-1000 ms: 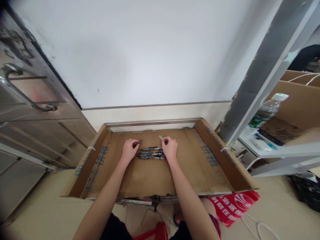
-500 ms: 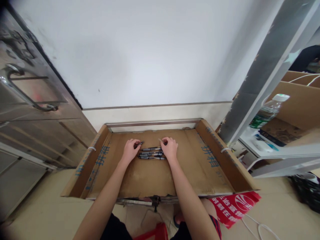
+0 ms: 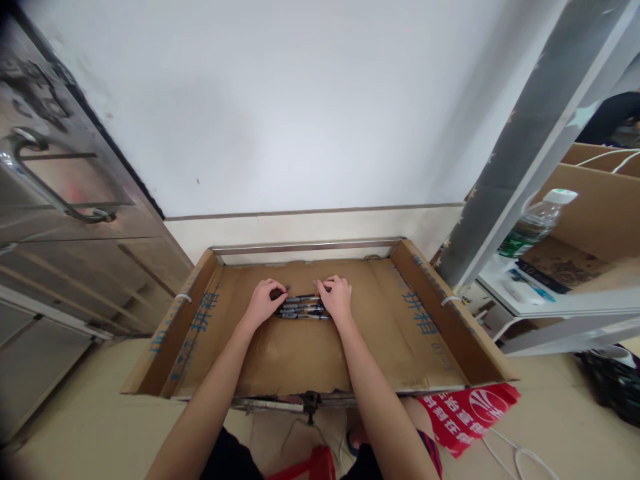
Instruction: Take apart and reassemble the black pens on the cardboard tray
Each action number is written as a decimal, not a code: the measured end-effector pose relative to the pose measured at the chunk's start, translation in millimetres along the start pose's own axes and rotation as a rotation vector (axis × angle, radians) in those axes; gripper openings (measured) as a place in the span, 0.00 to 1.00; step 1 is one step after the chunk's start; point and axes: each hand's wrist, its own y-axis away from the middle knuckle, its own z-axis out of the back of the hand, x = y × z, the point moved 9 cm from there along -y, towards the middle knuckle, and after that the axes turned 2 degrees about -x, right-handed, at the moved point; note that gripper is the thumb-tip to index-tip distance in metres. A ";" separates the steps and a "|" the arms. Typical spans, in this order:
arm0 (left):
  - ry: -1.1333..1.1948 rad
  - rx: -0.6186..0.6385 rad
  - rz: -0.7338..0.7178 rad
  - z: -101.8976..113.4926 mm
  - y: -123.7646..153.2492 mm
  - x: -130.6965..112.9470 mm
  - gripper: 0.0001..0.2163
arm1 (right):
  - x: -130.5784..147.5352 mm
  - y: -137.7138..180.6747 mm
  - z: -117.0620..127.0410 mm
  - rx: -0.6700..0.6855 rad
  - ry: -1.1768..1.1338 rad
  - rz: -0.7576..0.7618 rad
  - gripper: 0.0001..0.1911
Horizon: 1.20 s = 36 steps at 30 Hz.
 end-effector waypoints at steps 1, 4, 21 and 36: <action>0.001 0.009 0.000 -0.2 0.0 -0.5 0.02 | -0.7 -0.3 -0.8 0.001 0.003 0.004 0.21; 0.014 0.030 -0.004 -0.8 -0.2 -1.9 0.03 | -2.8 -1.5 -2.2 0.000 -0.005 0.012 0.21; 0.028 0.051 0.001 -2.2 0.0 -0.3 0.06 | -3.7 -1.3 -9.5 0.144 0.021 -0.020 0.04; -0.001 0.064 0.015 -3.4 -0.5 -0.3 0.08 | 0.4 -0.9 -11.9 0.235 0.026 -0.033 0.03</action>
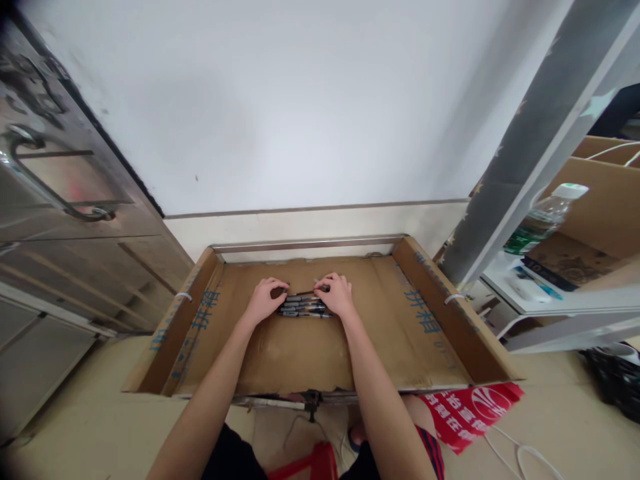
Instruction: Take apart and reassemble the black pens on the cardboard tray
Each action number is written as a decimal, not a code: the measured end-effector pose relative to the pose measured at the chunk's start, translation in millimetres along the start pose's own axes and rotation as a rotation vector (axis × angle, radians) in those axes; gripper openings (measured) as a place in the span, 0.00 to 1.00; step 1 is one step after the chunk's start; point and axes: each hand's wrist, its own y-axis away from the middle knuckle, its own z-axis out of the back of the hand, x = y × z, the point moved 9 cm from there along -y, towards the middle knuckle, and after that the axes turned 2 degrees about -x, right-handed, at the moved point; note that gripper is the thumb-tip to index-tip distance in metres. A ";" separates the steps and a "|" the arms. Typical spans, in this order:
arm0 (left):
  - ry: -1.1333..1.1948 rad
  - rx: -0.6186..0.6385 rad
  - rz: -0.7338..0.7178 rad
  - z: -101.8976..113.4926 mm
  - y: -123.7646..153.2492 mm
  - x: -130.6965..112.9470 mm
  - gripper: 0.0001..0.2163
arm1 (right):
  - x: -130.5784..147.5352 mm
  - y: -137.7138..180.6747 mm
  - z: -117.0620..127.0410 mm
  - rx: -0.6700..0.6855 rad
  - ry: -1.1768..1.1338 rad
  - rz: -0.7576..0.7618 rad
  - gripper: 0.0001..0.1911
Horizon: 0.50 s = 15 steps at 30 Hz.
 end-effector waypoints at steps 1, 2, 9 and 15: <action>0.000 -0.001 0.001 0.2 0.1 -0.3 0.08 | 0.0 -0.5 -0.3 0.000 0.002 -0.001 0.03; 0.001 -0.002 0.002 0.4 0.2 -0.6 0.08 | 0.1 -1.0 -0.4 -0.001 0.005 -0.001 0.03; 0.018 -0.019 0.002 2.0 -0.2 -1.3 0.08 | 0.3 -2.0 -1.6 -0.015 0.032 0.024 0.04; 0.023 -0.037 -0.004 1.9 -0.5 0.6 0.08 | -1.5 -0.9 -1.3 -0.057 0.006 0.054 0.04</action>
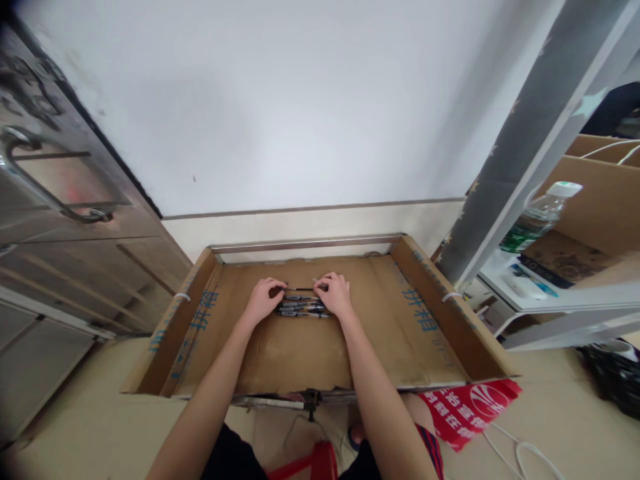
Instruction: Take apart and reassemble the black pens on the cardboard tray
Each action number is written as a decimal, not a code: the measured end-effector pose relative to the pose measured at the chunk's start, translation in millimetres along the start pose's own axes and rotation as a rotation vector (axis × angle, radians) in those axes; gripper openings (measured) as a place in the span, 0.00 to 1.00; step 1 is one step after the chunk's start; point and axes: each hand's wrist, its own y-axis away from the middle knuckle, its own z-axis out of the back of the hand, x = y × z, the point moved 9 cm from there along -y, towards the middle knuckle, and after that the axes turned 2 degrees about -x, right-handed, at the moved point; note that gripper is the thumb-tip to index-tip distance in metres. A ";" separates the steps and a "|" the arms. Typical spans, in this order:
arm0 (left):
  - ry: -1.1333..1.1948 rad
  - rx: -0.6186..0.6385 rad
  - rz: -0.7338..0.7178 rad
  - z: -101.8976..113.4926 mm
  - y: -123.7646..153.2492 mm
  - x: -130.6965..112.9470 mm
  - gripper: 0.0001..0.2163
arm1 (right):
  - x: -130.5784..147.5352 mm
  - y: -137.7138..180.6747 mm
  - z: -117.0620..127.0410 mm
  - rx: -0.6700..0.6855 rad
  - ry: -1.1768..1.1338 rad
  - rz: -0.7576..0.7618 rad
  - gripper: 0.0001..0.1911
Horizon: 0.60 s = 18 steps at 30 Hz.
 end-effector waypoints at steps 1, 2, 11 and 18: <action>0.003 -0.004 -0.001 -0.3 0.0 0.9 0.08 | -0.9 0.0 0.1 -0.003 -0.005 -0.002 0.04; 0.008 -0.007 -0.003 -0.6 -0.1 1.7 0.08 | -1.7 -0.1 0.3 -0.006 -0.012 -0.005 0.04; 0.017 -0.037 -0.012 0.4 -0.6 5.6 0.05 | -7.5 -2.6 4.1 -0.035 -0.147 -0.030 0.06; 0.149 -0.107 0.011 5.2 -0.7 6.7 0.05 | -7.9 -4.1 7.7 -0.075 -0.249 -0.013 0.09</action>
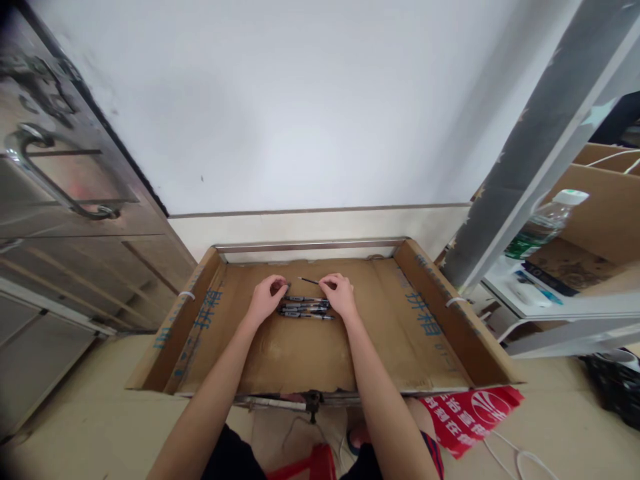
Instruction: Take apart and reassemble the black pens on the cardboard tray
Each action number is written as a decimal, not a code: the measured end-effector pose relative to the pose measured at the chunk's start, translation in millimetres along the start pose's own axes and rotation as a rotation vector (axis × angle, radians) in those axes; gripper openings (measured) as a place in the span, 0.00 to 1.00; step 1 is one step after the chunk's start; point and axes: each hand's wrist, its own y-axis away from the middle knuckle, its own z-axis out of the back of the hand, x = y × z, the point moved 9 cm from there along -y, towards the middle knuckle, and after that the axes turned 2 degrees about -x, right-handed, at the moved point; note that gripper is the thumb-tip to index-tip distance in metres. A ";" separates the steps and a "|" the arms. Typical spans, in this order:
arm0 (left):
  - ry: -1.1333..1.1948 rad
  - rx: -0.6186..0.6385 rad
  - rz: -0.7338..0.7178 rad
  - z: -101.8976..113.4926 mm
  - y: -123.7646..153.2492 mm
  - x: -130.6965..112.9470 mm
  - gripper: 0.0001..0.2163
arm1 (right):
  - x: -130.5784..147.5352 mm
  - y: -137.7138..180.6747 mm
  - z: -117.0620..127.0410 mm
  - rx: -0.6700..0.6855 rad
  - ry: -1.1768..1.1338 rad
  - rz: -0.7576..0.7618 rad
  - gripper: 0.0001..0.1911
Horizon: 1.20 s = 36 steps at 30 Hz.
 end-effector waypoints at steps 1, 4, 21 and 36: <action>0.038 -0.015 0.009 0.8 -0.3 0.7 0.07 | 2.2 0.2 0.2 0.000 -0.008 0.009 0.10; 0.132 -0.044 0.035 2.4 -0.9 3.2 0.10 | 14.6 1.9 1.1 0.003 -0.037 0.068 0.10; 0.270 -0.010 0.081 1.0 -0.9 -3.4 0.09 | 34.7 5.7 0.8 0.024 -0.137 0.139 0.09; 0.304 -0.125 0.219 16.7 -2.1 7.5 0.17 | 9.7 3.0 -1.6 -0.007 -0.569 -0.097 0.16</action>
